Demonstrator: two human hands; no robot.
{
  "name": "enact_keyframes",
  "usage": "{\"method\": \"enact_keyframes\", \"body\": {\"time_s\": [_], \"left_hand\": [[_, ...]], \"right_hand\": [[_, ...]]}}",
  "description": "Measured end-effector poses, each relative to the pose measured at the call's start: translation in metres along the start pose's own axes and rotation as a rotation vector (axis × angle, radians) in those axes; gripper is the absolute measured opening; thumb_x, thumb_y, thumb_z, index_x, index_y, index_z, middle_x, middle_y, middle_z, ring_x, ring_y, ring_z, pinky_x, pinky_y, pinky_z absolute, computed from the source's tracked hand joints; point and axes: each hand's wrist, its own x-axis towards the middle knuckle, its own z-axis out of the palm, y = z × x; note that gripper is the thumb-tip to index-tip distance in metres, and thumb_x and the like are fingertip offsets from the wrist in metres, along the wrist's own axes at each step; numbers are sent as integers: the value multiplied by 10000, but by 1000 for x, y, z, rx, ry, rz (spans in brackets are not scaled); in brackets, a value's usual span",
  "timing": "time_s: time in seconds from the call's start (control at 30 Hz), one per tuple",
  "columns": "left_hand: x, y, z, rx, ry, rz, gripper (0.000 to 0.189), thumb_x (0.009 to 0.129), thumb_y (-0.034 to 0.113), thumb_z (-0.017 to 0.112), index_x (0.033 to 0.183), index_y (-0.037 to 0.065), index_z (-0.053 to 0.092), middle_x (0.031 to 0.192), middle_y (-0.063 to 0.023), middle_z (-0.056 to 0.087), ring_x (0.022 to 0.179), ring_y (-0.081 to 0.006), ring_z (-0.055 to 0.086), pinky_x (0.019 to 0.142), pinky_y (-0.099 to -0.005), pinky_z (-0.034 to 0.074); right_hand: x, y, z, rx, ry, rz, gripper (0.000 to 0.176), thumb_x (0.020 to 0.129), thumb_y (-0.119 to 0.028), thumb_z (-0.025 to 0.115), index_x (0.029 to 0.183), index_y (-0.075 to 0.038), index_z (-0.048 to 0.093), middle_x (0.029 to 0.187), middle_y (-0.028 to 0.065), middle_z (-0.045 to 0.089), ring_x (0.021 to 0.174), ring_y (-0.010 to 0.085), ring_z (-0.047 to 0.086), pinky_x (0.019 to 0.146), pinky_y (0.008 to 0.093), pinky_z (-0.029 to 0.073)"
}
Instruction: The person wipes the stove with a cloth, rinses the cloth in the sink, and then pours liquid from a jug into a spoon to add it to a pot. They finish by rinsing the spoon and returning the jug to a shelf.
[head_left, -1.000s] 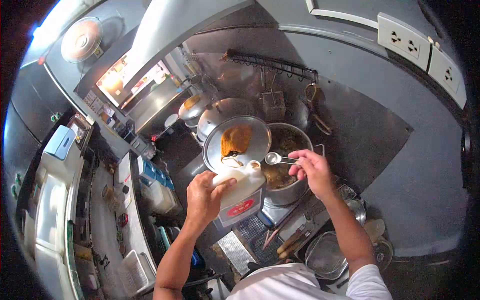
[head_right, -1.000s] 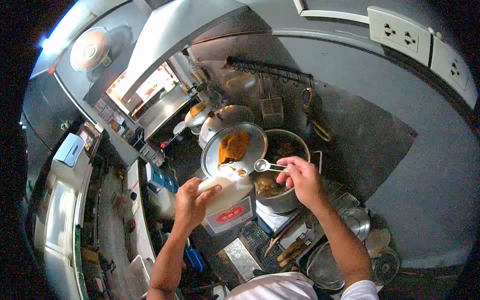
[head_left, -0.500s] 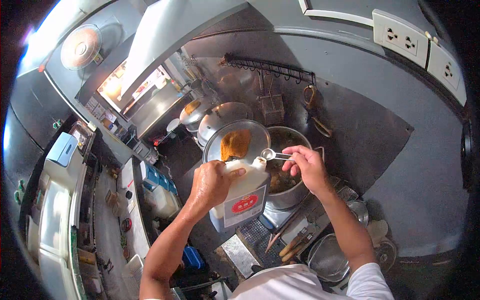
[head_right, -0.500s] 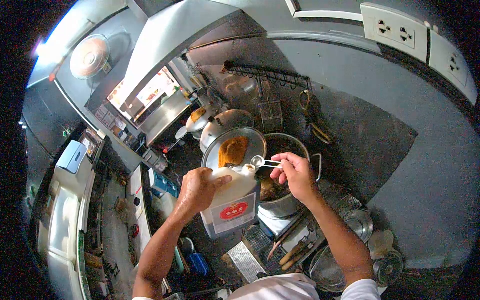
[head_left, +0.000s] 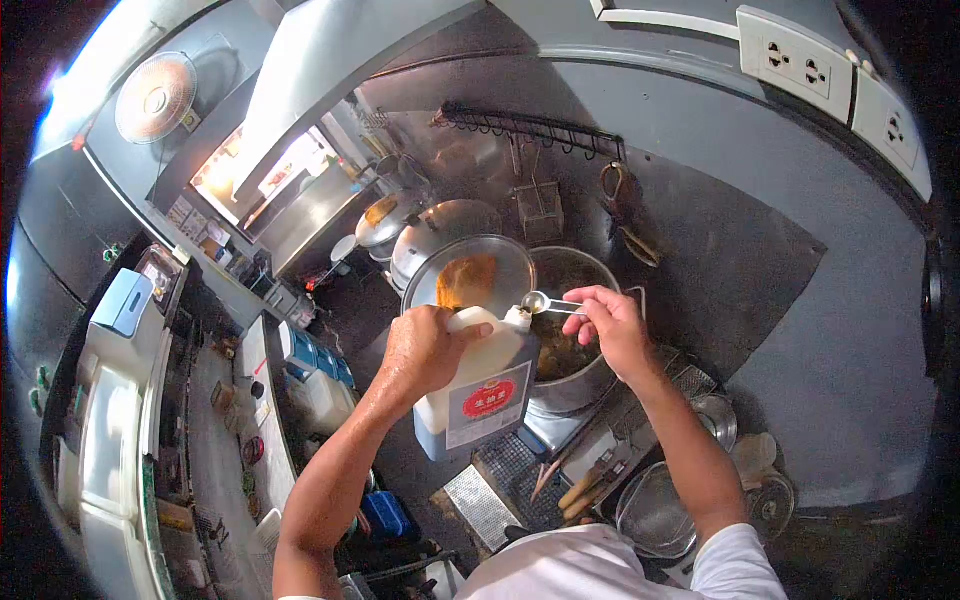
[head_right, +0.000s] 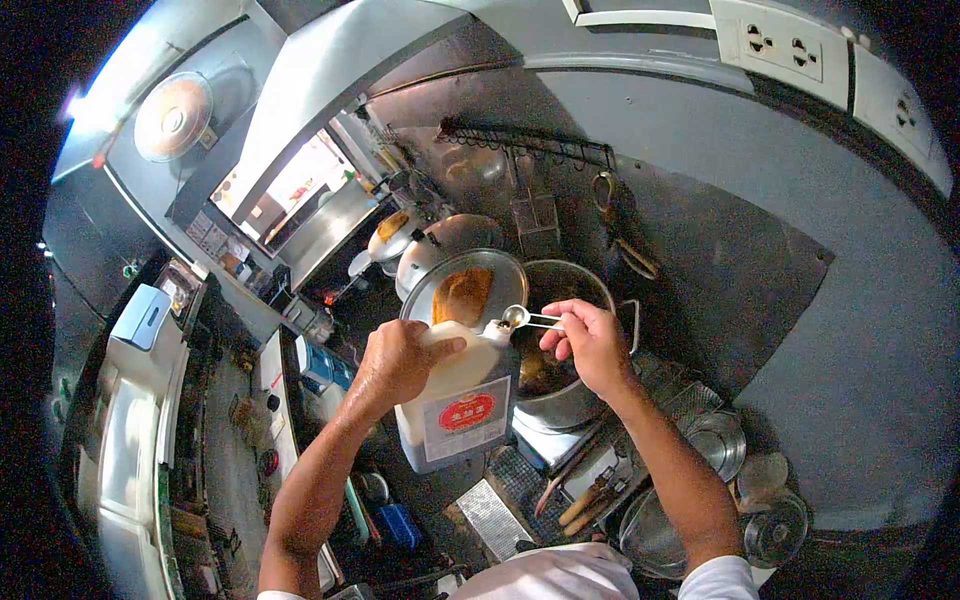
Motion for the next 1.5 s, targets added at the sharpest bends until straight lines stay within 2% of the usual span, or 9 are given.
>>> {"method": "enact_keyframes", "body": {"time_s": [0.07, 0.13, 0.23, 0.43, 0.53, 0.83, 1.27, 1.5], "left_hand": [[2, -2, 3, -3, 4, 5, 575, 884, 533, 751, 1019, -25, 781, 848, -233, 754, 799, -349, 766, 759, -456, 591], [2, -3, 5, 26, 51, 42, 537, 891, 531, 730, 950, 1, 798, 769, -227, 735, 745, -365, 756, 718, -460, 595], [1, 4, 1, 21, 38, 22, 542, 885, 533, 736, 950, -2, 797, 777, -223, 739, 752, -367, 756, 722, -459, 595], [6, 0, 4, 18, 40, 40, 555, 875, 543, 742, 936, -5, 798, 789, -224, 742, 755, -366, 757, 732, -455, 596], [12, 0, 4, 79, -32, 17, 573, 881, 563, 741, 1007, 7, 790, 868, -231, 754, 813, -352, 763, 783, -467, 593], [19, 3, 0, 47, -54, 11, 566, 870, 550, 754, 1016, 5, 789, 877, -226, 756, 825, -341, 763, 797, -460, 592], [8, 3, 3, 24, -17, -21, 540, 890, 521, 738, 998, -6, 791, 831, -229, 751, 784, -350, 765, 753, -448, 600], [9, -1, 1, 1, -35, -21, 613, 877, 571, 744, 1008, -28, 778, 844, -236, 749, 780, -345, 761, 752, -465, 589]], "right_hand": [[0, -1, -1, 4, -1, 6, 298, 1055, -139, 446, 1158, 20, 675, 795, 81, 725, 581, 54, 557, 562, 207, 459], [0, 0, -2, 25, -13, 32, 299, 1025, -142, 495, 1186, 39, 670, 837, 90, 728, 634, 59, 572, 611, 200, 466], [1, 2, -2, -14, 2, 15, 298, 1057, -140, 443, 1172, 13, 671, 798, 83, 726, 585, 53, 562, 568, 205, 469], [2, 5, -4, -10, -4, 6, 299, 1058, -136, 439, 1171, 11, 673, 810, 87, 730, 596, 57, 570, 576, 207, 475], [3, 11, -5, -22, -3, 8, 296, 1058, -134, 441, 1171, 15, 671, 811, 91, 727, 600, 64, 573, 579, 209, 476], [7, 11, -6, -2, 0, 28, 294, 1053, -127, 442, 1159, 21, 673, 809, 96, 722, 598, 71, 580, 572, 208, 474], [9, 12, -8, 129, 10, 110, 296, 1048, -149, 461, 1156, 26, 674, 825, 105, 727, 612, 79, 608, 582, 204, 496], [8, 18, -21, 115, 25, 127, 292, 1059, -147, 473, 1178, 26, 675, 832, 102, 727, 650, 93, 628, 588, 224, 503]]}}
